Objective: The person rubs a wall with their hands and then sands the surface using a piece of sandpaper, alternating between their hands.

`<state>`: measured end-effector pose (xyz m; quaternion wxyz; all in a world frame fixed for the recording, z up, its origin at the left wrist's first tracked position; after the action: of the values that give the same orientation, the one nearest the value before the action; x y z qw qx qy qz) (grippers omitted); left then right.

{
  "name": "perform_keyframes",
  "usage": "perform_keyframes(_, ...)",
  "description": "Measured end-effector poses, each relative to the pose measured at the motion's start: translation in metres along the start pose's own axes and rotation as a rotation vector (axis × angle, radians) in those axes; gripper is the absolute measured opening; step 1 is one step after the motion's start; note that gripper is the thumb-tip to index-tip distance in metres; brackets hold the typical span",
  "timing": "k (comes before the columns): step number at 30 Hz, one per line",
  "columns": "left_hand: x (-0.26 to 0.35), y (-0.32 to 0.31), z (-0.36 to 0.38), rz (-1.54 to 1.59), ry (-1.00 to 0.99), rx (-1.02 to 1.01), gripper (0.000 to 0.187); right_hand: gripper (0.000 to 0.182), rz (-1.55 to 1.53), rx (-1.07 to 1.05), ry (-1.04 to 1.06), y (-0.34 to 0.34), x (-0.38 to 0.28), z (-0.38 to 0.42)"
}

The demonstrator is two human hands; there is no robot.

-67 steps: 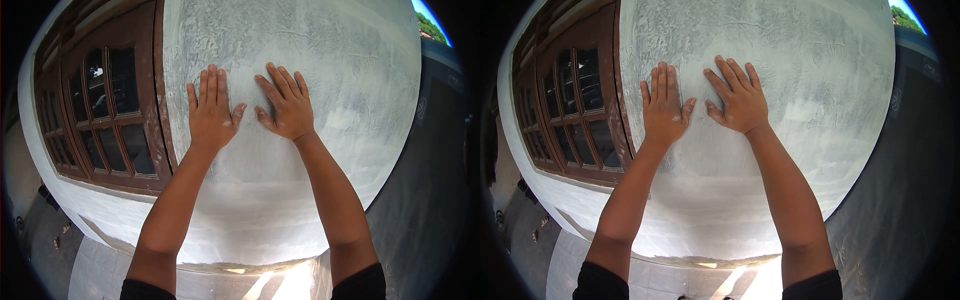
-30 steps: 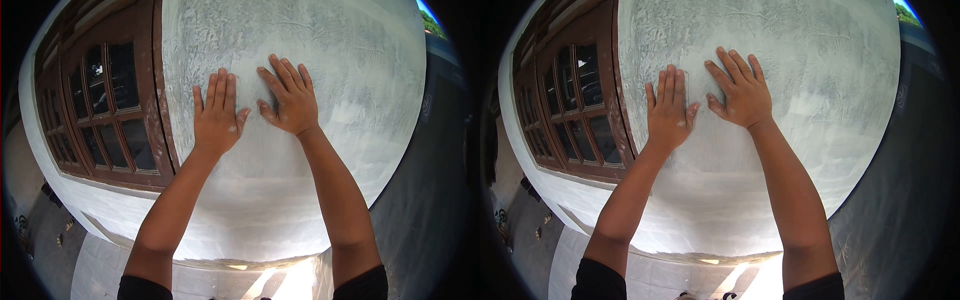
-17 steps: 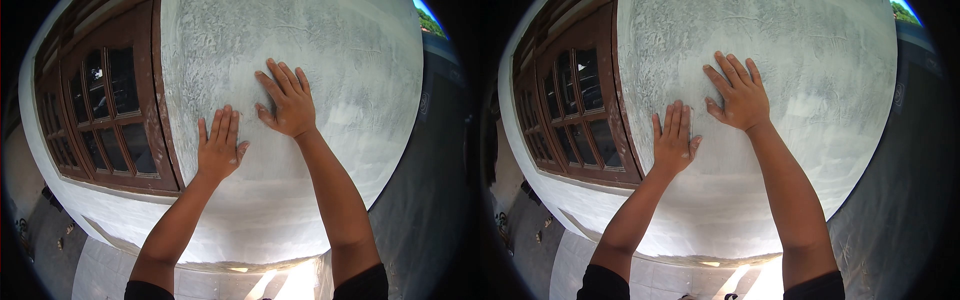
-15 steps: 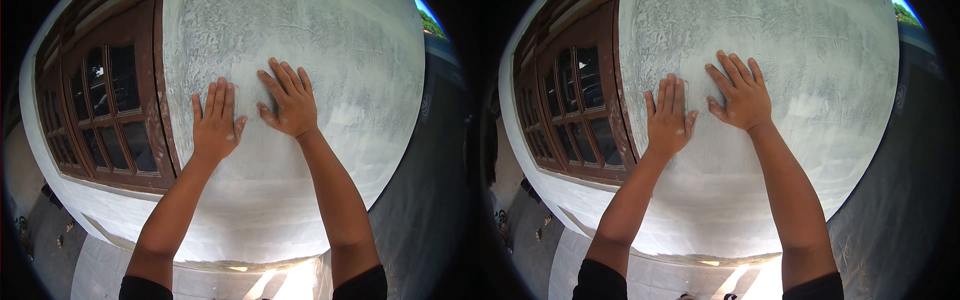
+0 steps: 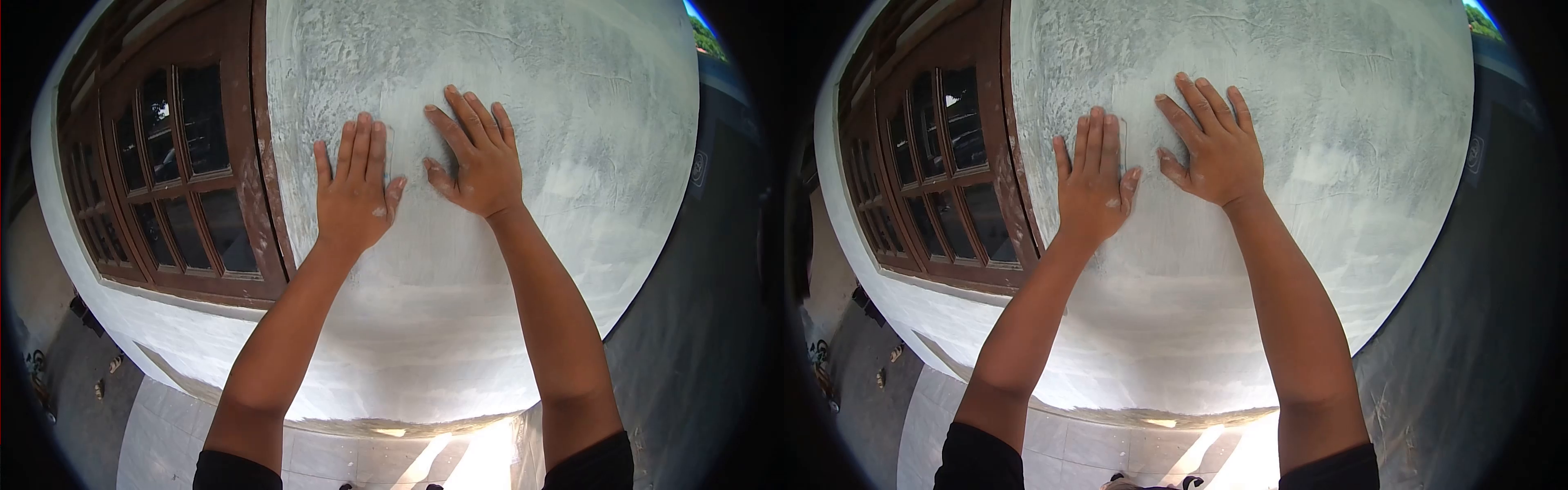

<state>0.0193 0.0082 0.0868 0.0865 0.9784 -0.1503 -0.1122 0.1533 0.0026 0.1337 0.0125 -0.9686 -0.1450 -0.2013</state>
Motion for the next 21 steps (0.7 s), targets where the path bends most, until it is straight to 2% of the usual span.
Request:
perform_keyframes(3, -0.01, 0.012, -0.036, 0.012, 0.032, 0.096, 0.066, 0.057, 0.005, -0.005, 0.0, 0.001, 0.0, 0.001)
perform_keyframes(7, 0.004, -0.004, 0.02, 0.062, 0.057, 0.022, 0.066, 0.058, 0.001, -0.005, 0.002, 0.0, 0.001, 0.002)
perform_keyframes(9, 0.018, -0.017, 0.051, 0.084, -0.026, -0.08, 0.068, 0.058, 0.001, -0.006, -0.003, 0.001, 0.0, 0.003)
perform_keyframes(13, 0.004, -0.006, 0.004, 0.063, -0.049, -0.053, 0.068, 0.057, 0.01, -0.01, -0.006, 0.002, 0.0, 0.001)
perform_keyframes(15, -0.01, 0.008, -0.033, 0.025, 0.018, 0.047, 0.066, 0.057, 0.011, -0.016, -0.008, 0.002, 0.0, 0.0)
perform_keyframes(18, -0.009, 0.008, -0.033, 0.028, 0.044, 0.068, 0.066, 0.057, 0.009, -0.025, -0.004, 0.002, 0.0, 0.003)
perform_keyframes(21, 0.009, -0.009, 0.023, 0.082, 0.028, -0.006, 0.067, 0.056, 0.007, -0.022, -0.004, 0.002, 0.0, 0.002)
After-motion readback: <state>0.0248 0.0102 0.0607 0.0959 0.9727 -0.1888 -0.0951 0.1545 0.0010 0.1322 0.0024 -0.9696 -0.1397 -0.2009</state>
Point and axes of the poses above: each hand's wrist, its own z-axis away from the middle knuckle, its own y-axis out of the back of the hand, x = y × z, the point moved 10 cm from there along -z, towards the middle knuckle, and after that the axes turned 8 degrees about z, right-handed, at the moved point
